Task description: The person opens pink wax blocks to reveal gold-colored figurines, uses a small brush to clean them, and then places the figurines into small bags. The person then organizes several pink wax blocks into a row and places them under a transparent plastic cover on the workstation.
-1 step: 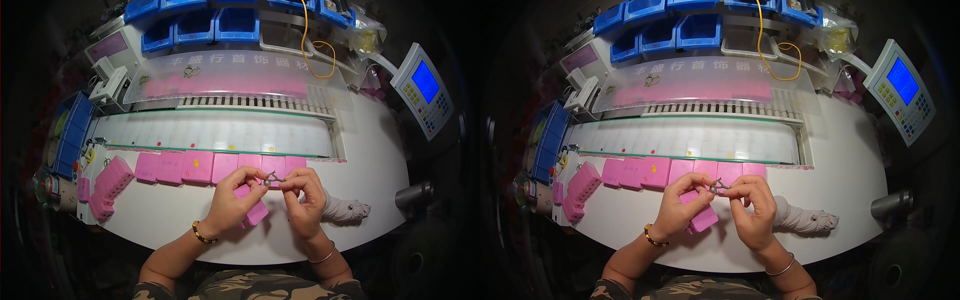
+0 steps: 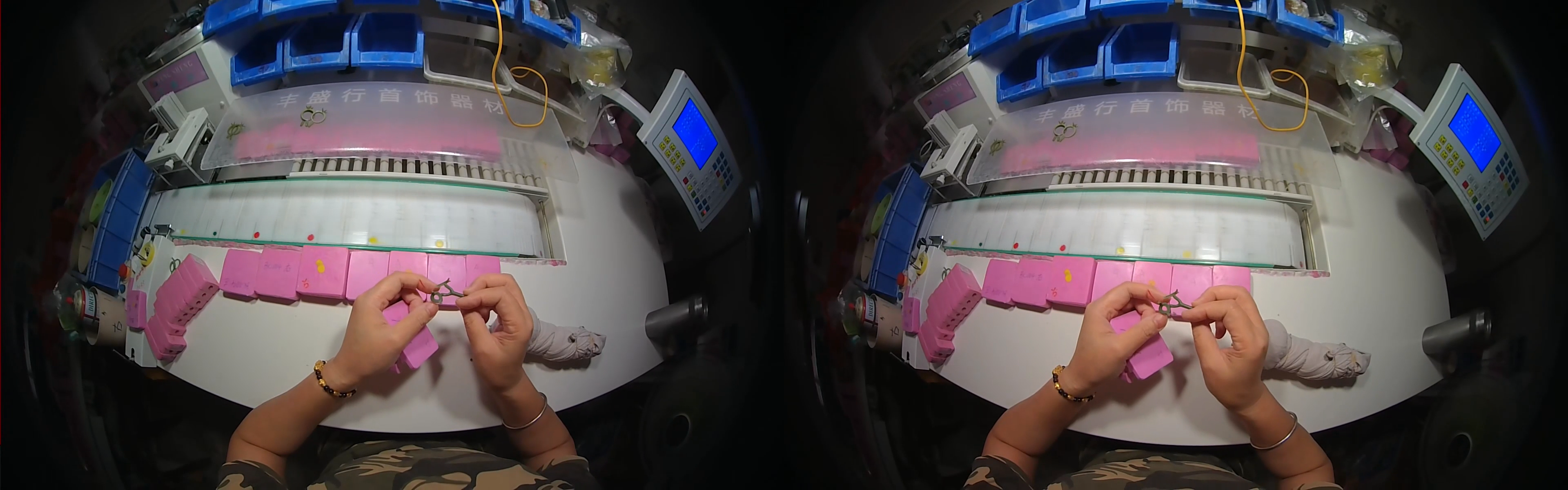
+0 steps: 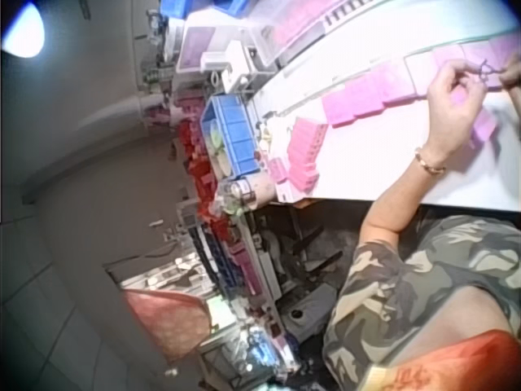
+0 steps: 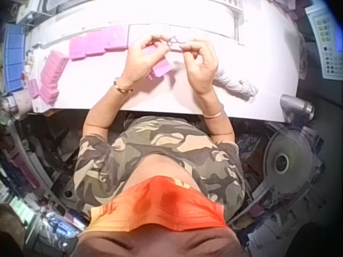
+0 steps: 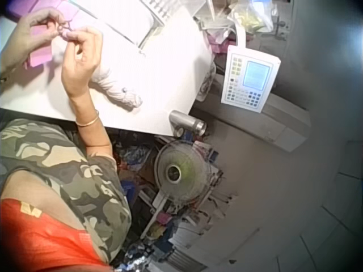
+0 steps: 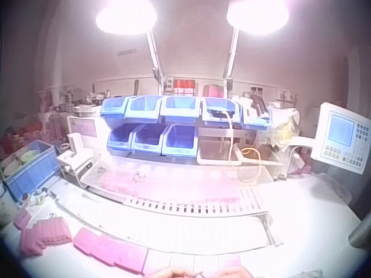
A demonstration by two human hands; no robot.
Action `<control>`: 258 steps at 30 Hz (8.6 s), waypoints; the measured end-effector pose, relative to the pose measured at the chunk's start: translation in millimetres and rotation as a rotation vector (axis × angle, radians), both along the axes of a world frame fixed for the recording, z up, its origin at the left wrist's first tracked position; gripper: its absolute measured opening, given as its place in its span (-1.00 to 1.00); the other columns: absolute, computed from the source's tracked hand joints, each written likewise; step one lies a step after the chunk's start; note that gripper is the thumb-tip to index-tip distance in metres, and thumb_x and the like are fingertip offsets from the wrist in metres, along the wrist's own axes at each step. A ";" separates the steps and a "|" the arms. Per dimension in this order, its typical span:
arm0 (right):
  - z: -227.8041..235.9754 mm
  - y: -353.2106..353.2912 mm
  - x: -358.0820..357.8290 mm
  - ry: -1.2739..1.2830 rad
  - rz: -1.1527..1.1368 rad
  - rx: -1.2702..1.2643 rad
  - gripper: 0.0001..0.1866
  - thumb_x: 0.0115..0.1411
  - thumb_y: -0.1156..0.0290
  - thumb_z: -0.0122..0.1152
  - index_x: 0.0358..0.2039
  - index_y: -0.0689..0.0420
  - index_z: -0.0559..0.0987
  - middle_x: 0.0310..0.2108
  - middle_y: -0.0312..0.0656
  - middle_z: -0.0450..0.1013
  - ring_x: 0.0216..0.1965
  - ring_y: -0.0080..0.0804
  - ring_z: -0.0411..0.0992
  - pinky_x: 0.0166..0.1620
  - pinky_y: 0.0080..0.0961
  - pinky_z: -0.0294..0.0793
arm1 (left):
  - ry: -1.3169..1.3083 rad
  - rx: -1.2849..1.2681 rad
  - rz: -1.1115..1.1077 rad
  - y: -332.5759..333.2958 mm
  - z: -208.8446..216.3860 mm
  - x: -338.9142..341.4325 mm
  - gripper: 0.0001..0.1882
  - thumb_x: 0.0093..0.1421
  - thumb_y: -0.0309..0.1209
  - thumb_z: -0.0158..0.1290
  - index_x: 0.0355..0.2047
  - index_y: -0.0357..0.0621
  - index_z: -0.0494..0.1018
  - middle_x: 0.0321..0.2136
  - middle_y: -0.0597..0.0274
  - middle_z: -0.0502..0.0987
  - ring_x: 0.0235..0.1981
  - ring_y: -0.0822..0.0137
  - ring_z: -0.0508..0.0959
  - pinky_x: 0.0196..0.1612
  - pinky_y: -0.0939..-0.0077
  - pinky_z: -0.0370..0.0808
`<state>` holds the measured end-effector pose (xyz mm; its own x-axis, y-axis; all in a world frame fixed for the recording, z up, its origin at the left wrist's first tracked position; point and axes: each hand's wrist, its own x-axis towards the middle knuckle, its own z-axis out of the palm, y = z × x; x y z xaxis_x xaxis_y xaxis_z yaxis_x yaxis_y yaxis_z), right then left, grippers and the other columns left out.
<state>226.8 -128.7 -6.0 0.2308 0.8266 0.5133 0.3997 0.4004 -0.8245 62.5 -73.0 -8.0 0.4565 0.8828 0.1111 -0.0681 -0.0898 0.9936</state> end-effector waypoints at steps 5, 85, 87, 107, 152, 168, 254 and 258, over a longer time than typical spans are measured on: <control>0.0 -0.9 0.4 0.001 -0.007 -0.001 -0.80 0.00 0.77 0.16 -0.41 0.18 0.55 -0.31 -0.20 0.43 -0.42 -0.59 0.33 -0.46 -0.70 0.25 | -0.007 -0.020 -0.017 -0.3 1.4 0.5 -0.78 0.13 -0.57 0.12 -0.19 -0.31 0.47 -0.42 0.36 0.48 -0.40 0.60 0.43 -0.22 0.66 0.41; -0.6 0.9 7.1 0.012 0.206 -0.266 -0.87 -0.01 0.71 0.14 -0.46 0.18 0.52 -0.40 -0.31 0.41 -0.49 -0.66 0.29 -0.48 -0.73 0.22 | -0.542 -0.227 0.221 13.4 6.2 -9.5 -0.66 0.45 -0.22 -0.34 -0.06 -0.26 0.23 -0.51 0.19 0.39 -0.46 0.37 0.45 -0.29 0.49 0.44; 0.3 -1.2 9.7 -0.008 0.385 -0.441 -0.87 -0.03 0.66 0.19 -0.45 0.17 0.49 -0.37 -0.32 0.40 -0.45 -0.63 0.29 -0.44 -0.71 0.24 | -0.596 -0.403 0.266 19.9 2.8 -14.5 -0.63 0.44 -0.17 -0.33 -0.06 -0.27 0.21 -0.51 0.18 0.39 -0.46 0.31 0.48 -0.31 0.46 0.47; -5.7 0.2 3.6 0.735 0.333 -0.576 -0.80 0.33 0.31 0.08 -0.29 0.19 0.51 -0.47 -0.38 0.42 -0.50 -0.73 0.33 -0.43 -0.73 0.32 | -0.469 -0.872 -0.323 -5.5 -2.4 9.0 -0.28 0.26 0.28 -0.28 -0.15 -0.25 0.34 -0.44 0.00 0.47 -0.68 0.27 0.47 -0.66 0.53 0.46; -1.0 -5.9 -11.7 0.213 0.136 -0.355 -0.84 0.15 0.45 0.26 -0.36 0.25 0.48 -0.47 -0.18 0.38 -0.40 -0.35 0.37 -0.32 -0.46 0.36 | -0.461 -0.855 -0.408 -8.1 -8.6 13.0 -0.42 0.34 0.12 -0.24 -0.10 -0.19 0.37 -0.36 0.22 0.49 -0.43 0.37 0.52 -0.40 0.52 0.53; -4.1 5.4 13.5 0.144 -0.147 -0.077 -0.87 0.15 0.49 0.29 -0.39 0.22 0.49 -0.48 -0.28 0.42 -0.51 -0.56 0.32 -0.40 -0.58 0.31 | -0.183 -0.360 -0.082 -14.4 -4.8 8.3 -0.77 0.30 -0.52 0.01 -0.06 -0.34 0.39 -0.24 0.25 0.52 -0.19 0.53 0.49 -0.11 0.63 0.47; -14.0 7.4 6.5 1.000 0.348 -0.607 -0.88 0.29 0.31 0.13 -0.28 0.07 0.53 -0.42 -0.48 0.42 -0.44 -0.80 0.29 -0.40 -0.82 0.27 | 0.130 0.309 0.125 12.7 9.6 -3.3 -0.80 0.09 -0.57 0.17 -0.24 -0.31 0.56 -0.30 0.15 0.58 -0.27 0.38 0.57 -0.18 0.53 0.51; -14.2 7.6 5.2 0.943 0.351 -0.588 -0.88 0.28 0.34 0.15 -0.29 0.11 0.54 -0.43 -0.45 0.42 -0.45 -0.77 0.29 -0.40 -0.80 0.28 | 0.164 0.348 0.114 13.8 11.6 -5.2 -0.81 0.09 -0.52 0.15 -0.26 -0.30 0.57 -0.36 0.06 0.58 -0.29 0.25 0.58 -0.18 0.46 0.51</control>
